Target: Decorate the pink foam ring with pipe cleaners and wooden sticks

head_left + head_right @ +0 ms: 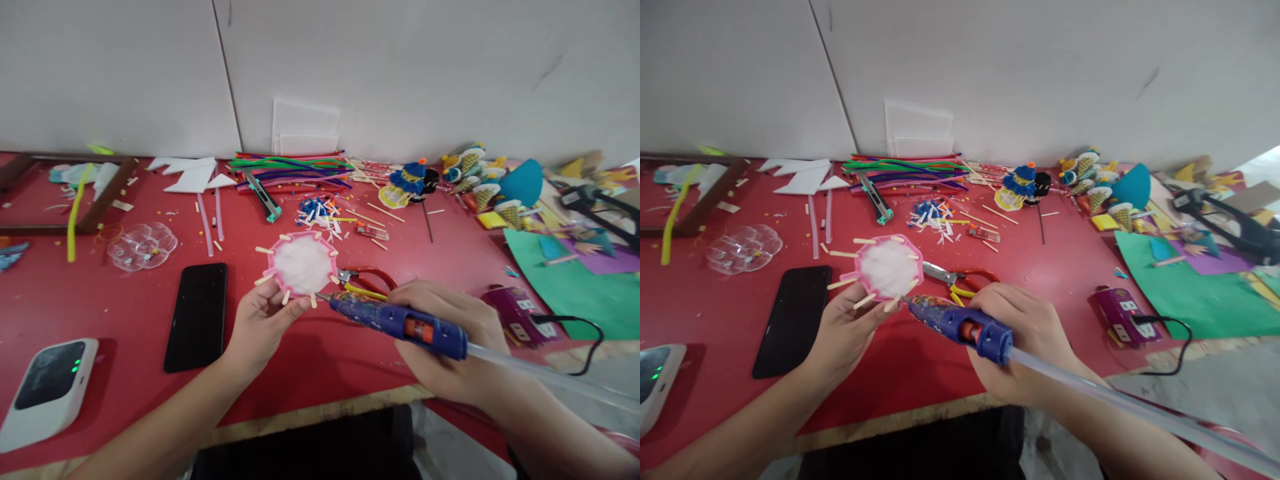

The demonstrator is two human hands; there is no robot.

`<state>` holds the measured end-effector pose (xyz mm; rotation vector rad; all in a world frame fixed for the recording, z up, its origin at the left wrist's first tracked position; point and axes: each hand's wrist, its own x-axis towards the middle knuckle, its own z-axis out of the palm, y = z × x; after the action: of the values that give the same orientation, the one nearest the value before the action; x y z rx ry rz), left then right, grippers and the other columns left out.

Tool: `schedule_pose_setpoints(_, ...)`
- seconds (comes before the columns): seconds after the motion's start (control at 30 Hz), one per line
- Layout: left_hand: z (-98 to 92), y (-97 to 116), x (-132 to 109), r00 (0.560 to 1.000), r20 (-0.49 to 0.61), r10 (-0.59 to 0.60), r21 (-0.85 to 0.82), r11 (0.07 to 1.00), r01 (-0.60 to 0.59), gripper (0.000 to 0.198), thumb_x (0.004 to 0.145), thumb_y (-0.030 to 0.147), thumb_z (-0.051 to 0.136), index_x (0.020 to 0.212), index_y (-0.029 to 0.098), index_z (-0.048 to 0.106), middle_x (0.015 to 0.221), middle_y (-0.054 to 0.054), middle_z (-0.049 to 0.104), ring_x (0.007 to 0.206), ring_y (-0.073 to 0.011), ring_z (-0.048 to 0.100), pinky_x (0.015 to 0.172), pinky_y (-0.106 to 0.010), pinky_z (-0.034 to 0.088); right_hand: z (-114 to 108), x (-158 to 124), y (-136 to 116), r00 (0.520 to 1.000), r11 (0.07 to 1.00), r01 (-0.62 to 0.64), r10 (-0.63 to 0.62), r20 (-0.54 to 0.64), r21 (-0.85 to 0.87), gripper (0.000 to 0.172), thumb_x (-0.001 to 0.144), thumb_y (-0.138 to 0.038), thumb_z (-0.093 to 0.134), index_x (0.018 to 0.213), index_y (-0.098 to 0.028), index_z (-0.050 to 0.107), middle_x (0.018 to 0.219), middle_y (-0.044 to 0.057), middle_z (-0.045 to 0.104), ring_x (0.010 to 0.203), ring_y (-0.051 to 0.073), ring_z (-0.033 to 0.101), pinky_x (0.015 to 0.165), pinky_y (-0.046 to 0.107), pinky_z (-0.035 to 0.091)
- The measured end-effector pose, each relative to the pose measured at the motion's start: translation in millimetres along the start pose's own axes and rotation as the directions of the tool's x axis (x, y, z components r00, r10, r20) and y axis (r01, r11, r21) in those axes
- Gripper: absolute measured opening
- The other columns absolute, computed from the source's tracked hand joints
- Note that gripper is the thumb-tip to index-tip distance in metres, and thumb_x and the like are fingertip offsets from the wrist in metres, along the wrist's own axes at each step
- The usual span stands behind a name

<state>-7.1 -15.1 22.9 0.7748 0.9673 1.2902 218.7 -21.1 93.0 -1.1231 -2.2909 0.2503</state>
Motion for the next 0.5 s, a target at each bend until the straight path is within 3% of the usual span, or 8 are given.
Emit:
schedule_pose_setpoints(0.1,0.3,1,0,1.000,-0.009,-0.016,-0.019,1.000,0.016,0.022,0.067,0.019,0.083,0.088,0.020,0.075,0.085,-0.001,0.078,0.088,-0.0136,0.071,0.081,-0.020,0.054,3,-1,1,1.000,1.000,0.004,-0.004,-0.019,-0.004,0.021,0.069,-0.014,0.053,0.088,-0.022,0.055,0.078,0.004,0.068,0.068,0.019,0.067,0.060,0.029,0.054)
schedule_pose_setpoints(0.27,1.1,3,1,0.997,-0.073,-0.035,-0.038,0.999,0.032,0.016,0.062,0.019,0.086,0.070,0.019,0.071,0.069,0.003,0.072,0.059,-0.0065,0.061,0.057,-0.014,0.049,5,1,0,0.999,0.999,0.033,-0.034,-0.037,-0.044,0.024,0.068,-0.013,0.052,0.090,-0.023,0.055,0.079,0.004,0.069,0.069,0.019,0.068,0.062,0.029,0.056)
schedule_pose_setpoints(0.37,1.7,4,2,0.993,-0.115,-0.041,-0.040,0.999,0.037,0.019,0.060,0.018,0.087,0.070,0.017,0.070,0.066,0.004,0.069,0.054,-0.0043,0.055,0.053,-0.013,0.045,2,1,3,0.999,0.995,0.049,-0.049,-0.002,-0.090,0.022,0.069,-0.015,0.052,0.089,-0.023,0.055,0.078,0.005,0.069,0.069,0.020,0.068,0.060,0.029,0.055)
schedule_pose_setpoints(0.43,1.0,3,2,0.990,-0.128,-0.050,-0.061,0.997,0.043,0.021,0.060,0.019,0.087,0.067,0.017,0.068,0.063,0.006,0.066,0.053,-0.0035,0.054,0.054,-0.013,0.045,-3,-1,12,0.999,0.994,0.028,-0.026,0.021,-0.105,0.020,0.071,-0.016,0.052,0.089,-0.023,0.056,0.079,0.005,0.069,0.069,0.020,0.068,0.059,0.029,0.054)
schedule_pose_setpoints(0.5,-0.5,2,3,0.990,-0.131,-0.056,-0.092,0.995,0.044,0.026,0.059,0.019,0.088,0.063,0.017,0.062,0.056,0.008,0.061,0.052,-0.0030,0.053,0.056,-0.012,0.045,-9,-5,30,0.997,0.994,-0.071,0.073,0.019,-0.084,0.019,0.074,-0.020,0.053,0.091,-0.022,0.059,0.081,0.005,0.070,0.068,0.021,0.068,0.058,0.030,0.054)
